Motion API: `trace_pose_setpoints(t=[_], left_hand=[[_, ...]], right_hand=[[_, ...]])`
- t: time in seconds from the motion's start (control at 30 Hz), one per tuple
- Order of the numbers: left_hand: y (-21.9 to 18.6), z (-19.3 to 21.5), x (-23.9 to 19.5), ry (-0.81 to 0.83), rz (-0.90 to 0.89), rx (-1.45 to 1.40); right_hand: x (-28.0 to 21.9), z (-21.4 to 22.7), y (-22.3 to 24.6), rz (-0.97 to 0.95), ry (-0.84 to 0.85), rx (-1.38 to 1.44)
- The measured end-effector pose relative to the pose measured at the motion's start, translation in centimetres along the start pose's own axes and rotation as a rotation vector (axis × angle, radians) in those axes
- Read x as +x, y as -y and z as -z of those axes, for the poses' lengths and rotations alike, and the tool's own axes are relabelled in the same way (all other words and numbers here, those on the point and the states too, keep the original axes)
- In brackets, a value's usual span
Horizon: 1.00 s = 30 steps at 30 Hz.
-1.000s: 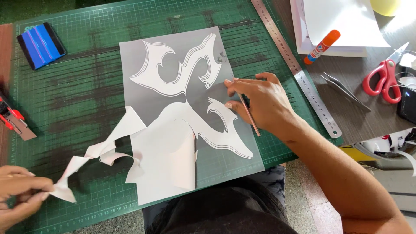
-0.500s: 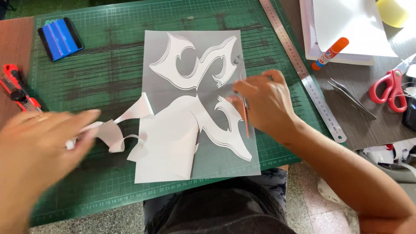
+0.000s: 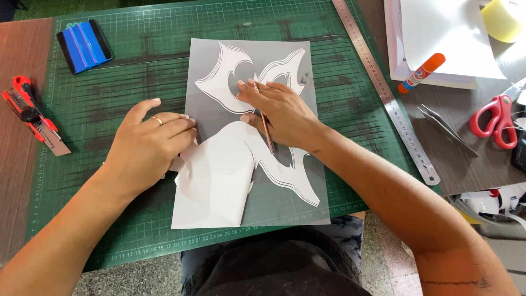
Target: The person uses a craft knife to carefully cut intricate patterns out of a sheet of white paper placed on a green cutting mat. They hold the paper steady with one hand while guiding the blade with the other, removing small cut-out pieces as they progress.
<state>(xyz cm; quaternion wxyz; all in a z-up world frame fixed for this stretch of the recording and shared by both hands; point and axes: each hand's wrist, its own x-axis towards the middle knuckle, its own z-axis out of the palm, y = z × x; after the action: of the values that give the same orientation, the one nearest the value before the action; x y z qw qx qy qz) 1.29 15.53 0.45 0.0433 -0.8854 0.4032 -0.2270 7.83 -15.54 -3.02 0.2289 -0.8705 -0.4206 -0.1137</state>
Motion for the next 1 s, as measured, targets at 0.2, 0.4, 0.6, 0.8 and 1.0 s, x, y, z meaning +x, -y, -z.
trace_pose_setpoints(t=[0.2,0.4,0.6,0.8,1.0], left_hand=[[-1.3,2.6,-0.1,-0.144,-0.050,0.308],[-4.3,4.8,-1.5,-0.011,0.011,0.404],[-7.1,6.4,-3.6,0.056,0.129,0.419],[-8.7,7.8,-5.0,0.119,0.177,0.400],[-8.4,8.6,-3.3,0.125,0.221,0.454]], right_hand=[[0.4,0.1,0.5,0.007,-0.040,-0.014],[0.4,-0.1,0.3,-0.005,-0.058,-0.055],[0.3,-0.3,0.4,0.021,-0.098,-0.057],[0.3,-0.2,0.5,0.000,-0.095,-0.077],[0.2,0.0,0.3,0.028,-0.110,-0.069]])
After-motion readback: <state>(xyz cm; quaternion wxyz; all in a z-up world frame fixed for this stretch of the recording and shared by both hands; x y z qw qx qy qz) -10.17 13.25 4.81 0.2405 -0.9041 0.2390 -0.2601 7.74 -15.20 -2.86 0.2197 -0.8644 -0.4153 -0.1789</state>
